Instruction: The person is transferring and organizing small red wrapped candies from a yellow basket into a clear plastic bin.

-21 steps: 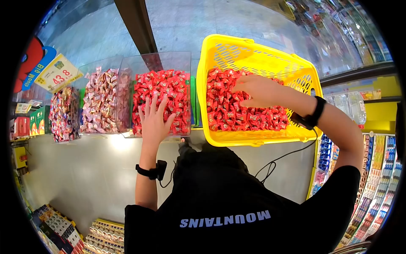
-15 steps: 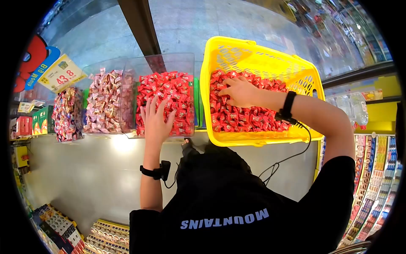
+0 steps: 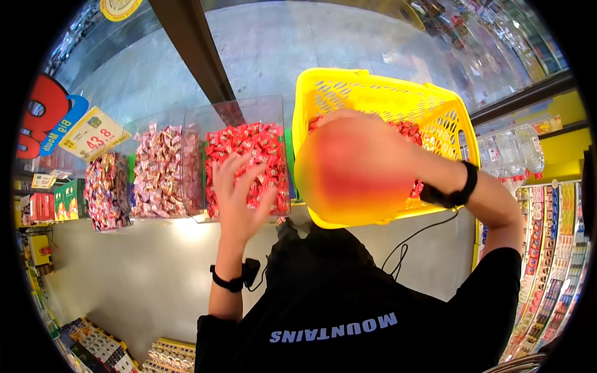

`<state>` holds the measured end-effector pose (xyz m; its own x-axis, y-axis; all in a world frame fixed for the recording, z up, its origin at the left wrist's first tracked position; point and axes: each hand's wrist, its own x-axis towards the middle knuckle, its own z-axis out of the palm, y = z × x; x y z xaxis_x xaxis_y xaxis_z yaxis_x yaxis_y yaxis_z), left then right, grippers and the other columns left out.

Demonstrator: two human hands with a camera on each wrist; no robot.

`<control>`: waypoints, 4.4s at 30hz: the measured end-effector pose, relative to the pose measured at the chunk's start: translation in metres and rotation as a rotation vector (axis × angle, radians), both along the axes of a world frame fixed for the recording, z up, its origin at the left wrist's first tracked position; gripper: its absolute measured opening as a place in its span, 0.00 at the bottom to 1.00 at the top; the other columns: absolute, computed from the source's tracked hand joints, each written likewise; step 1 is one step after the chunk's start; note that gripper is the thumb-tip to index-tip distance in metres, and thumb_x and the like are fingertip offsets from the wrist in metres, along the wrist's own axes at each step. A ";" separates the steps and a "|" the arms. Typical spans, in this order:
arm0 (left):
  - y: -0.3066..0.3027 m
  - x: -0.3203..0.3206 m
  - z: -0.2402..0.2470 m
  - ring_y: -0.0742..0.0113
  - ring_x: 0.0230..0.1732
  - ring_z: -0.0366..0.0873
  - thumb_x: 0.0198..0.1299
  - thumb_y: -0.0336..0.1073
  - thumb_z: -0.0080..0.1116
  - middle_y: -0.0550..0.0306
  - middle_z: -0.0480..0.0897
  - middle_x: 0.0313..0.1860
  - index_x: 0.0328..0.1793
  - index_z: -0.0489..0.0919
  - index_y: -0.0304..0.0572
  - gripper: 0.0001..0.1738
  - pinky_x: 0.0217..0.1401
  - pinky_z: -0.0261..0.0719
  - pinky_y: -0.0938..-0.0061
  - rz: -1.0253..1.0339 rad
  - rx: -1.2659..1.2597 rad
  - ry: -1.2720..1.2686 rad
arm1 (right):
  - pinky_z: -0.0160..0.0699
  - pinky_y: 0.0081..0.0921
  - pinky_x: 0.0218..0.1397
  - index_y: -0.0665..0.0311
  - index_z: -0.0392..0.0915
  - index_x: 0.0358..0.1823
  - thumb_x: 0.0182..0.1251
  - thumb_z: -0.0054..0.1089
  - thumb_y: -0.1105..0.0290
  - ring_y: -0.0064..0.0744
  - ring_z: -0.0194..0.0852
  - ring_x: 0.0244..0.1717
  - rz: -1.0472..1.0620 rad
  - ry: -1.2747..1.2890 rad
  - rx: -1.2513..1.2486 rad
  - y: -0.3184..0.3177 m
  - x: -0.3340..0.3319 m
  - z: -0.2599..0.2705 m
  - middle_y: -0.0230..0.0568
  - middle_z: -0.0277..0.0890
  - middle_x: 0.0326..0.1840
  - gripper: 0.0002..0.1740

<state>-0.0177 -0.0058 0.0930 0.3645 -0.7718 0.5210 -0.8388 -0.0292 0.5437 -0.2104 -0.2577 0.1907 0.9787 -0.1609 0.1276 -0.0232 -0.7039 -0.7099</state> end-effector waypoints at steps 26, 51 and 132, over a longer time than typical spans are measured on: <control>0.023 0.033 -0.077 0.44 0.76 0.72 0.58 0.40 0.76 0.55 0.83 0.66 0.47 0.90 0.45 0.13 0.85 0.58 0.36 0.020 0.111 -0.077 | 0.82 0.46 0.65 0.62 0.86 0.61 0.69 0.72 0.45 0.54 0.84 0.62 -0.044 0.636 -0.183 -0.019 -0.007 -0.048 0.56 0.86 0.60 0.31; 0.021 0.028 -0.098 0.39 0.77 0.71 0.64 0.44 0.69 0.45 0.82 0.71 0.76 0.76 0.41 0.35 0.86 0.59 0.40 0.099 0.223 -0.035 | 0.81 0.55 0.43 0.66 0.86 0.32 0.73 0.64 0.48 0.60 0.86 0.40 0.156 0.830 -0.508 -0.012 0.044 -0.060 0.53 0.86 0.32 0.25; 0.004 -0.010 0.024 0.43 0.76 0.72 0.55 0.43 0.80 0.51 0.81 0.66 0.51 0.91 0.46 0.19 0.85 0.59 0.38 -0.333 -0.141 0.095 | 0.67 0.57 0.81 0.61 0.85 0.59 0.66 0.66 0.64 0.49 0.66 0.81 0.217 -0.238 -1.134 0.110 0.012 0.030 0.45 0.71 0.79 0.21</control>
